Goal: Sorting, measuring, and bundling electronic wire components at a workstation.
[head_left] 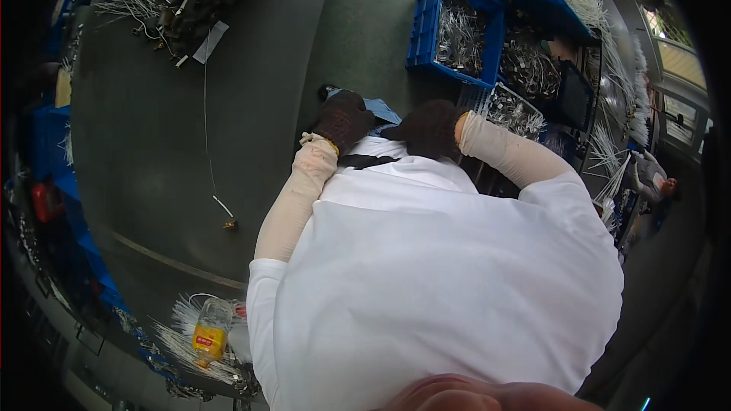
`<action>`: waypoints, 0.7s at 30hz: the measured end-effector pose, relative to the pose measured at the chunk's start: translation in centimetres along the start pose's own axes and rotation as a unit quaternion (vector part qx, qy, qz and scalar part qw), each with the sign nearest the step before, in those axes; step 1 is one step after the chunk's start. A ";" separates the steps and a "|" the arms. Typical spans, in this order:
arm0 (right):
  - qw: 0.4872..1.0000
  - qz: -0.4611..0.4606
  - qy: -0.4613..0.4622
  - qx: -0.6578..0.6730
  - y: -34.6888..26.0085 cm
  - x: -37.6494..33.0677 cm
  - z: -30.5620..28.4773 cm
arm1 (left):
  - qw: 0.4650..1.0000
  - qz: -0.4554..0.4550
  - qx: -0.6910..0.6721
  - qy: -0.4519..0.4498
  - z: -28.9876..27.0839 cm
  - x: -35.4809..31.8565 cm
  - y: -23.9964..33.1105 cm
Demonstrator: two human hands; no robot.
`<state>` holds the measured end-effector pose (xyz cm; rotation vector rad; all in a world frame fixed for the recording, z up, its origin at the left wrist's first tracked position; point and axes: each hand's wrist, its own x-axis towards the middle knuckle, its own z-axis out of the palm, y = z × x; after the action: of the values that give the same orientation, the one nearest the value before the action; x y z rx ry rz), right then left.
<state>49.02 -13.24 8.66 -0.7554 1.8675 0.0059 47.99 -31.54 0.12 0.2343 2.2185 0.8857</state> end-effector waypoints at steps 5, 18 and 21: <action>1.000 -0.015 0.002 -0.010 -0.7 0.3 -0.5 | 1.000 -0.011 -0.018 0.012 -0.4 -0.6 -0.4; 0.957 0.061 0.277 -0.067 0.4 2.1 -7.1 | 0.896 -0.203 -0.004 0.395 -10.6 -0.9 -18.5; 0.970 0.074 0.225 -0.054 0.0 3.0 -5.9 | 0.839 -0.208 0.066 0.499 -13.0 2.0 -22.4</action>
<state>43.45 -16.73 8.65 -0.7321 2.3706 0.0330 39.71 -54.33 -9.21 -0.8179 3.0891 0.6592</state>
